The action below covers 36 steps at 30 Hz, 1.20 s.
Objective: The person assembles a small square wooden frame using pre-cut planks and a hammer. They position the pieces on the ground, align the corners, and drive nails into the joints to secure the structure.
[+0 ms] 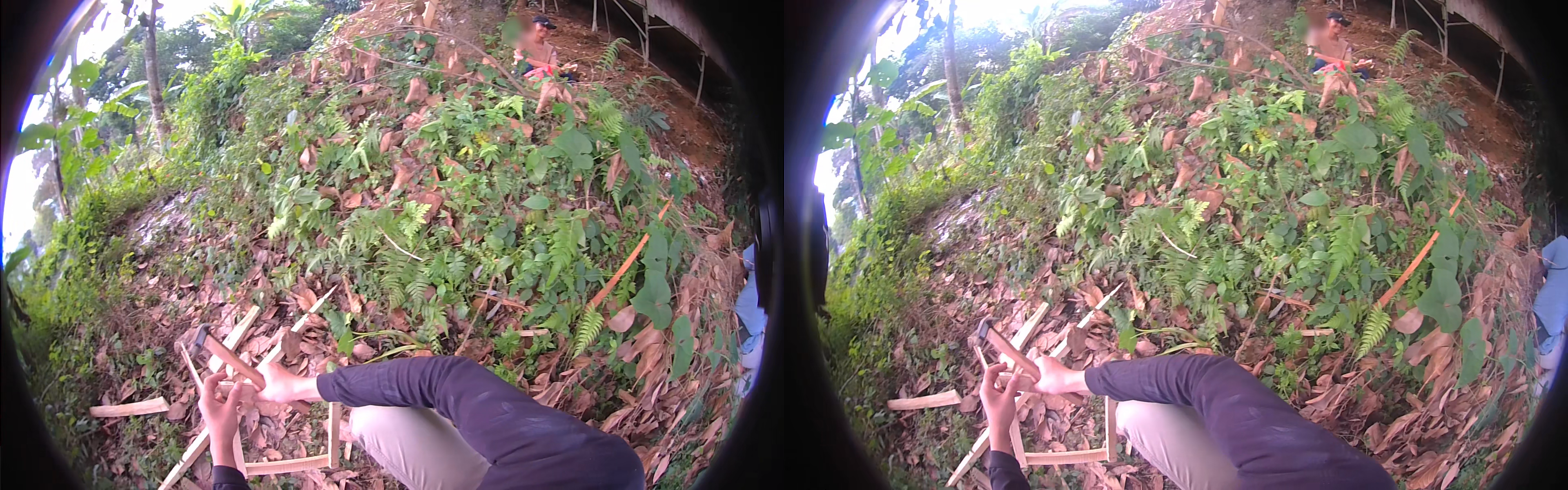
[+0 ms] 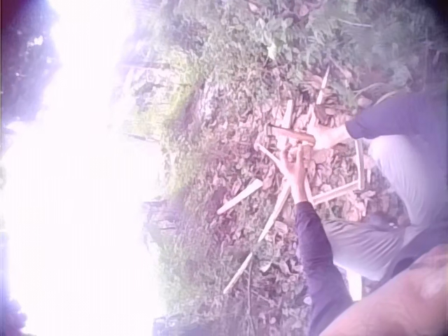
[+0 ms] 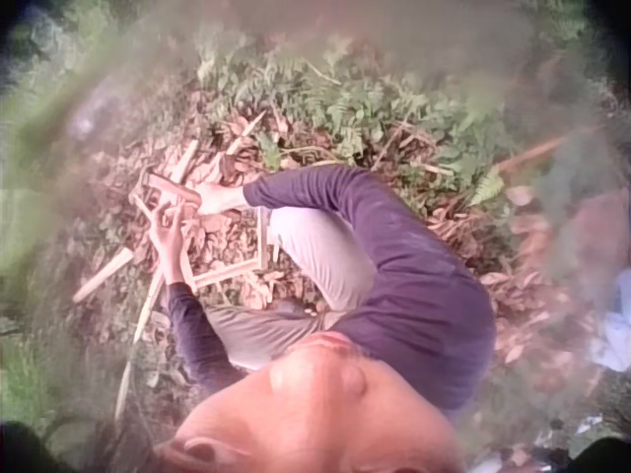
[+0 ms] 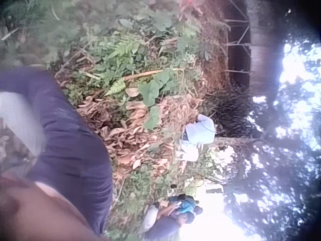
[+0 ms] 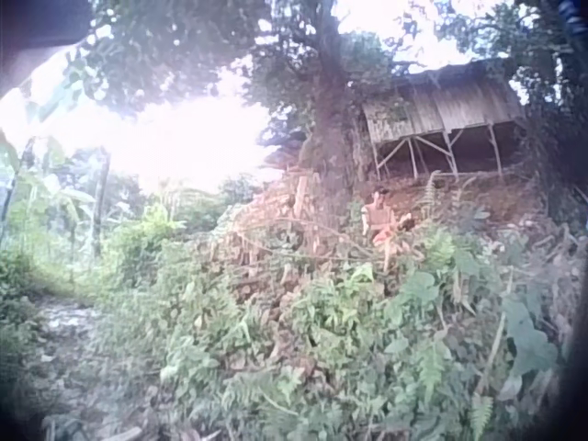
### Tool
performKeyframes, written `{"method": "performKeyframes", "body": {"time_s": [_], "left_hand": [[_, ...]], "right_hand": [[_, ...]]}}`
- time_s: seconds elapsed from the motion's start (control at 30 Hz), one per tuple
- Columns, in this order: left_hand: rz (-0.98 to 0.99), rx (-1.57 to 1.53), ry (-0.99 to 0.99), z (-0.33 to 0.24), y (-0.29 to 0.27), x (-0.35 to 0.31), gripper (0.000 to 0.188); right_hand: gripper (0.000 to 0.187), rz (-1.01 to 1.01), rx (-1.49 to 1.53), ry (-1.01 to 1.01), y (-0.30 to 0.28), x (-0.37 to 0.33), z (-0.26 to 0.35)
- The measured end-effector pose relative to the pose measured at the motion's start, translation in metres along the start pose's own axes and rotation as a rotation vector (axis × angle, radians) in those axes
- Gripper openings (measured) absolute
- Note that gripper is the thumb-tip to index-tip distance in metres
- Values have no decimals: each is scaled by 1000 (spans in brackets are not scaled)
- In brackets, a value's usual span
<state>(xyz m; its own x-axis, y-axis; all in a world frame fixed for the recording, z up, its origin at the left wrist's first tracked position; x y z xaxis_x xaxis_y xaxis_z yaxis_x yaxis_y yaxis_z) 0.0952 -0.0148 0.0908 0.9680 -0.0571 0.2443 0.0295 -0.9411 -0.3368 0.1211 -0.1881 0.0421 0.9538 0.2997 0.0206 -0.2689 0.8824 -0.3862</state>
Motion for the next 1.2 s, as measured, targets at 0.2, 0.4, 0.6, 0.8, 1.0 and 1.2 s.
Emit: {"method": "performKeyframes", "body": {"time_s": [0.2,0.4,0.6,0.8,1.0,1.2], "left_hand": [[33,44,98,-6,-21,1,40],[35,190,153,-18,-26,-1,43],[-13,178,148,-8,-21,-4,33],[-124,117,47,7,-56,-6,45],[-48,283,147,13,-31,15,39],[-18,291,81,20,-50,-8,31]], "right_hand": [[35,-85,27,14,-4,6,13],[34,-128,44,95,-12,1,9],[30,-189,44,146,-24,-10,2],[24,-116,215,153,-11,-12,28],[34,-137,232,164,-37,-6,7],[33,16,160,97,-19,-9,20]]}}
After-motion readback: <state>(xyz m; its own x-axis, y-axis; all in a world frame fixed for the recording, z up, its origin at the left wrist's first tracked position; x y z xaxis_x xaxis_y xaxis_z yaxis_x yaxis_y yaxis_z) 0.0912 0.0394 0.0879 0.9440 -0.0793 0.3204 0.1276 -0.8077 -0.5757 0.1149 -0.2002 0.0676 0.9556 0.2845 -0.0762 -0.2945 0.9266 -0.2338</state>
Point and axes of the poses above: each hand's wrist, its own x-axis towards the middle knuckle, its own y-axis out of the palm, z = x × y, the point moved 4 cm from there along x, towards the middle knuckle, and after that the axes turned 2 degrees about y, right-handed, at the moved point
